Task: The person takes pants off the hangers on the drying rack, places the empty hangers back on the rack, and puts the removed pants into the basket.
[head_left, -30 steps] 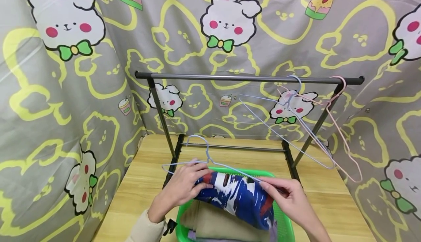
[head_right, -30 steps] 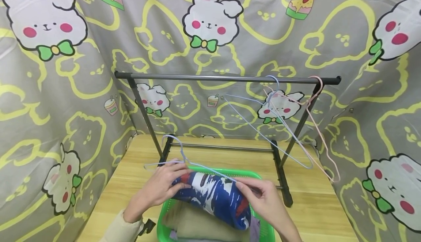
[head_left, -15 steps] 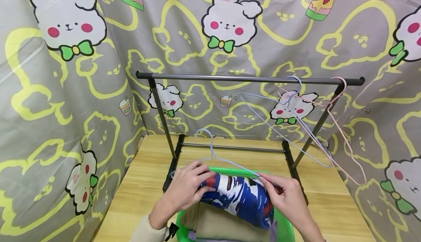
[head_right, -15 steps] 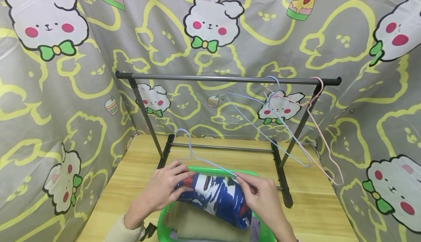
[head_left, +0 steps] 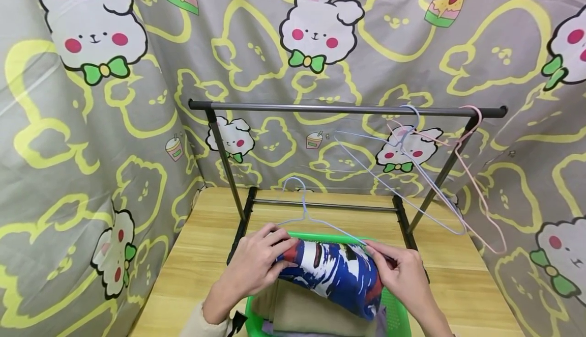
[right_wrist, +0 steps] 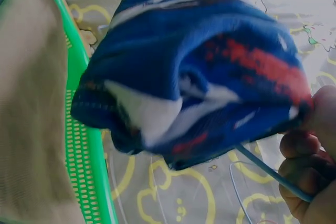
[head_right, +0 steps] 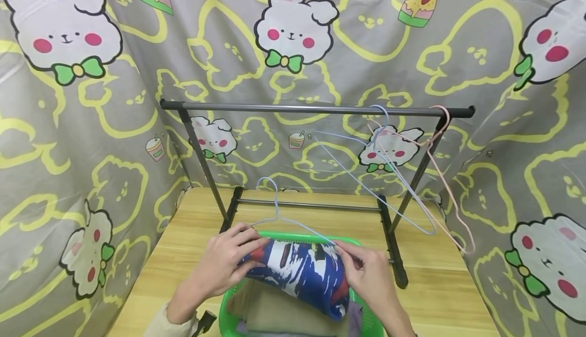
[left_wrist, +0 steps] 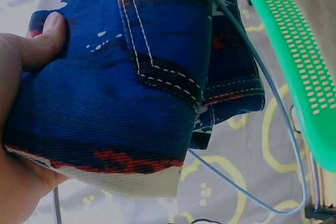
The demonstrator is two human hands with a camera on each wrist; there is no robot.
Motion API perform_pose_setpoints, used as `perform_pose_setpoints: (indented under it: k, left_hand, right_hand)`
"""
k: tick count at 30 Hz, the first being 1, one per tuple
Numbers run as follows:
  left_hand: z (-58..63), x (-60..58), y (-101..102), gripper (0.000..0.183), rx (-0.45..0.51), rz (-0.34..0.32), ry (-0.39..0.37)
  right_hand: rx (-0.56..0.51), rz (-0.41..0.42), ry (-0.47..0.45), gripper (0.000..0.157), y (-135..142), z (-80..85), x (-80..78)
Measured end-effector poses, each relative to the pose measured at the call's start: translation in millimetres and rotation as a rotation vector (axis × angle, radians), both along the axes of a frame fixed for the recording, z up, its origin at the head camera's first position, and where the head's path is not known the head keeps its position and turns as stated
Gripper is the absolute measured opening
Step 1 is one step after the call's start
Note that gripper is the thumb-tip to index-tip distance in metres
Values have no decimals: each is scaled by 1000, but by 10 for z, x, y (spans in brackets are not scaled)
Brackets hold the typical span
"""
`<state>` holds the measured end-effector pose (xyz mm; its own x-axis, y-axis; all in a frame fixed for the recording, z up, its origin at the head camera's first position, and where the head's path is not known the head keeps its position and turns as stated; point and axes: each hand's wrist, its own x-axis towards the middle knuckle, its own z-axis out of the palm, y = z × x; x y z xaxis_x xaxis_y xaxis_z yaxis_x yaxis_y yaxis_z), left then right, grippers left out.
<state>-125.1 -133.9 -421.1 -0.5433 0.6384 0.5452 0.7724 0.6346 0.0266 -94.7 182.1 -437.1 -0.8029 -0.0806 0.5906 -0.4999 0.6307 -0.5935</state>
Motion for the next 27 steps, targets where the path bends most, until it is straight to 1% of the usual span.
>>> perform_pose_setpoints:
  k: [5,10,12,16,18,20,22,24,27]
  left_hand:
    - [41,30,-28,39,26,-23,32]
    - [69,32,-18,41,20,-17,54]
    - [70,27,-16,40,15,-8,55]
    - [56,-4,-50,37,27,-5,43]
    - [46,-21,-81,37,50,-3,37]
    - [49,-37,-122,37,73,2,43]
    - [66,-51,-165,36,94,12,46]
    - [82,-63,-200,35,104,25,38]
    - [80,-64,-234,33,86,50,13]
  right_hand:
    - [-38,5,-34,17,44,-20,-25]
    - [-49,-50,-64,17,6,-38,-69]
    - [-43,-66,-71,17,-19,-43,-82]
    - [-47,-72,-71,16,-14,-38,-78]
    - [-62,-98,-88,16,41,-43,-60]
    - [-70,-142,-95,15,119,-46,-50]
    - [-78,-193,-91,15,197,-39,-42]
    - [-87,-229,-56,15,264,-12,-36]
    - [-121,-232,24,16,316,61,-36]
